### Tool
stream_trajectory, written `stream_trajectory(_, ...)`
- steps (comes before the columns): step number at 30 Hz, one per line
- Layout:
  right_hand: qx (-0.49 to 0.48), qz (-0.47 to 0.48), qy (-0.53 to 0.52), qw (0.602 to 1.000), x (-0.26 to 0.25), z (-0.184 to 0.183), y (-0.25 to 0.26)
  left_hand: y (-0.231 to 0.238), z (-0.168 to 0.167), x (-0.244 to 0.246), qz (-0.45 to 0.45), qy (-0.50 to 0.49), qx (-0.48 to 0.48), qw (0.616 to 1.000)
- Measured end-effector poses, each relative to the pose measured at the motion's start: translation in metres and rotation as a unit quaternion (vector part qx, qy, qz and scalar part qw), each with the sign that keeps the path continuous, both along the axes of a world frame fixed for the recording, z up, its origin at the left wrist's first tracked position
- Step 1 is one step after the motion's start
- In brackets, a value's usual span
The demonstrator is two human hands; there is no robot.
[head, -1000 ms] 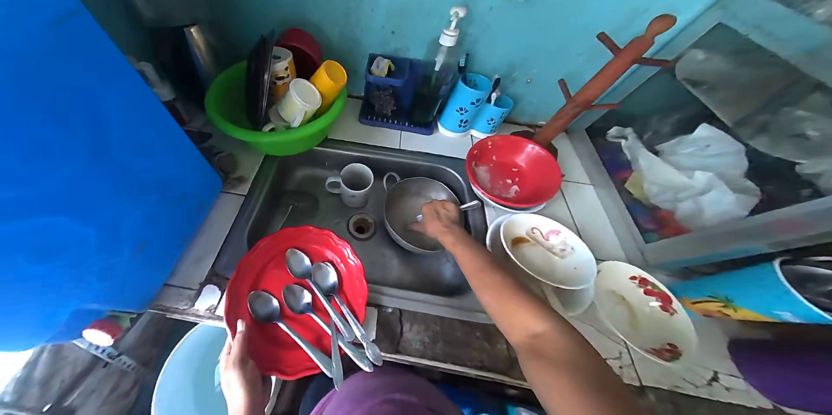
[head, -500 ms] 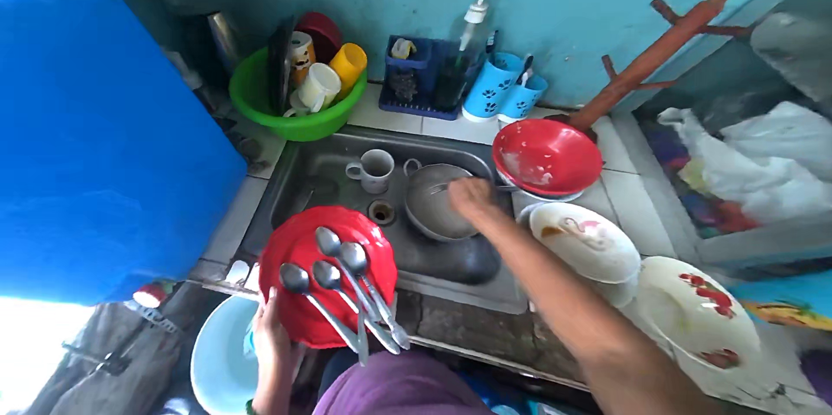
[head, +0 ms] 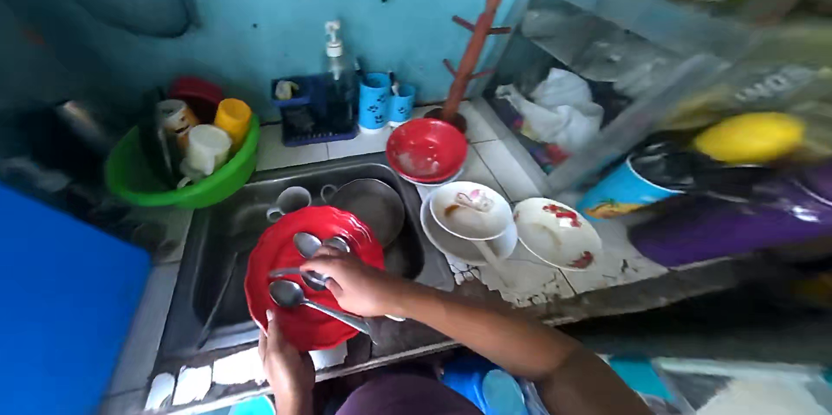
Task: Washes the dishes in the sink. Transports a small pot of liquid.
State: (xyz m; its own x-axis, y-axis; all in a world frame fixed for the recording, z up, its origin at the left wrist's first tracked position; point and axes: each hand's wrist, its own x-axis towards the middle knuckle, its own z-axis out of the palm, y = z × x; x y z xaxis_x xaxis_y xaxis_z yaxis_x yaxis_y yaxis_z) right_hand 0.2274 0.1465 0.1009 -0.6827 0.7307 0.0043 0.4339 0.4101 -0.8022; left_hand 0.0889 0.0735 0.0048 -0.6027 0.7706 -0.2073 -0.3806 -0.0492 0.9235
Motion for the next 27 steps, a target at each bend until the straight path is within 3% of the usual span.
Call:
stream_trajectory(3, 0.113, -0.140, 0.069, 0.981, 0.042, 0.004, -0.013, 0.003, 0.001, -0.002, -0.023, 0.011, 0.007, 1.000)
stream_trajectory(6, 0.216, -0.355, 0.079, 0.906, 0.108, -0.017, -0.017, 0.008, 0.002, -0.010, -0.060, 0.026, 0.008, 0.998)
stream_trajectory(10, 0.179, -0.559, 0.041, 0.809, 0.195, -0.050, -0.039, 0.023, 0.015, -0.010, -0.122, -0.002, 0.007, 0.992)
stream_trajectory(13, 0.100, -0.597, 0.085, 0.792, 0.211, -0.064, -0.060, 0.037, 0.033, 0.006, -0.144, -0.003, -0.001, 0.990)
stream_trajectory(15, 0.122, -0.600, 0.090, 0.785, 0.205, -0.067, -0.066, 0.049, 0.041, 0.018, -0.169, -0.010, 0.013, 0.986)
stream_trajectory(17, 0.158, -0.613, 0.043, 0.773, 0.209, -0.072, -0.065, 0.061, 0.046, 0.032, -0.208, -0.023, 0.022, 0.978)
stream_trajectory(20, 0.071, -0.631, -0.028, 0.772, 0.229, -0.078, -0.069, 0.074, 0.052, 0.052, -0.253, -0.052, 0.018, 0.966)
stream_trajectory(27, -0.032, -0.623, 0.121, 0.772, 0.221, -0.101, -0.069, 0.083, 0.041, 0.055, -0.224, -0.078, -0.013, 0.971)
